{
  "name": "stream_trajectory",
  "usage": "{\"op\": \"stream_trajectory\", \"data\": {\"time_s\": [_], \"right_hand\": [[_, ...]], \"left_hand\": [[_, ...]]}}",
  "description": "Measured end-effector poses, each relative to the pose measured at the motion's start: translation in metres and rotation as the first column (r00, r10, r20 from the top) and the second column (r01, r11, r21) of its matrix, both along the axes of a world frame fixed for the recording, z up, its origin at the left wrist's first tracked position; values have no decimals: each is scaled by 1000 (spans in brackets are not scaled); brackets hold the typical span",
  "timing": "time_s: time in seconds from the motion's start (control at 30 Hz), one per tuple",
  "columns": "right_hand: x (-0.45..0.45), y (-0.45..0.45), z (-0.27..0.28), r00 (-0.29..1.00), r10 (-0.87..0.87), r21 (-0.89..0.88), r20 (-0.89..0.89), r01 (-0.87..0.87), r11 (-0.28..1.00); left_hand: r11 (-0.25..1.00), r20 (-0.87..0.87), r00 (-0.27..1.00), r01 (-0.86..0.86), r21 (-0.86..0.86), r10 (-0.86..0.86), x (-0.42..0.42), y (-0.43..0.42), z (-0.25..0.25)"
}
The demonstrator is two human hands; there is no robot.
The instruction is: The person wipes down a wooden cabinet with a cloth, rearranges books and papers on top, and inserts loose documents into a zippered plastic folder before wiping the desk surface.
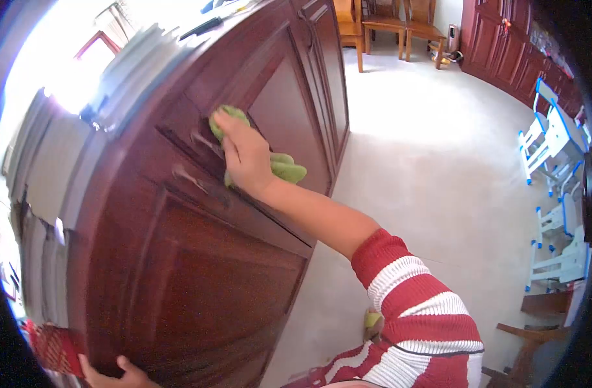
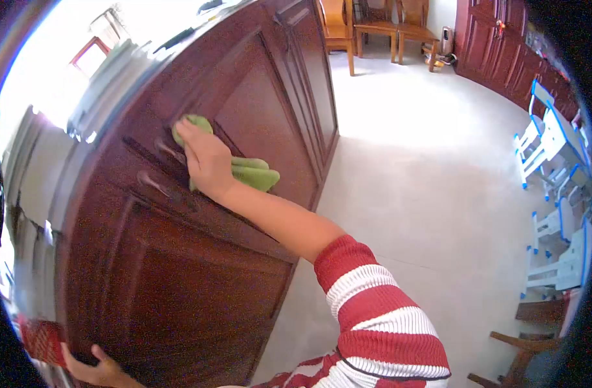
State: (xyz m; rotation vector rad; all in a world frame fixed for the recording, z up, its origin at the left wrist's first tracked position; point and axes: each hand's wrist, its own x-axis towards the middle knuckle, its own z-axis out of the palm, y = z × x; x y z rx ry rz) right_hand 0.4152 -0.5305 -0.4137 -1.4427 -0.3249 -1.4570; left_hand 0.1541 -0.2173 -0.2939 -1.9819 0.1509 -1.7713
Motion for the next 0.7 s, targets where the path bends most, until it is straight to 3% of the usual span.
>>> {"op": "stream_trajectory", "data": {"time_s": [0.07, 0.17, 0.27, 0.37, 0.47, 0.57, 0.67, 0.7], "right_hand": [[25, -13, 10, 998, -48, -161, -40, 41, 986], [39, -55, 0, 985, -105, -451, -141, 30, 892], [35, -77, -6, 948, -157, -646, -278, -63, 761], [43, -89, -1, 907, -207, -528, -367, -20, 849], [64, -101, 2, 914, -95, -257, -395, -11, 966], [46, -120, 54, 528, 86, -2, -845, -164, 987], [-9, -81, 92, 863, 104, 46, -495, -93, 995], [-15, -64, 87, 880, 174, -8, -443, -198, 980]], "left_hand": [[993, -85, 995, -52, -102, 44, 13, 9, 17], [983, -121, 976, -176, 45, 180, 12, 32, 10], [973, -157, 961, -232, -7, 228, 1, 39, -6], [980, -149, 975, -180, -82, 166, 1, 44, -7], [975, -129, 974, -198, -100, 185, 3, 48, -12], [972, -115, 973, -210, -107, 198, 2, 39, -12], [973, -105, 977, -197, -121, 184, 7, 36, -7], [973, -98, 978, -195, -127, 184, 8, 35, -9]]}}
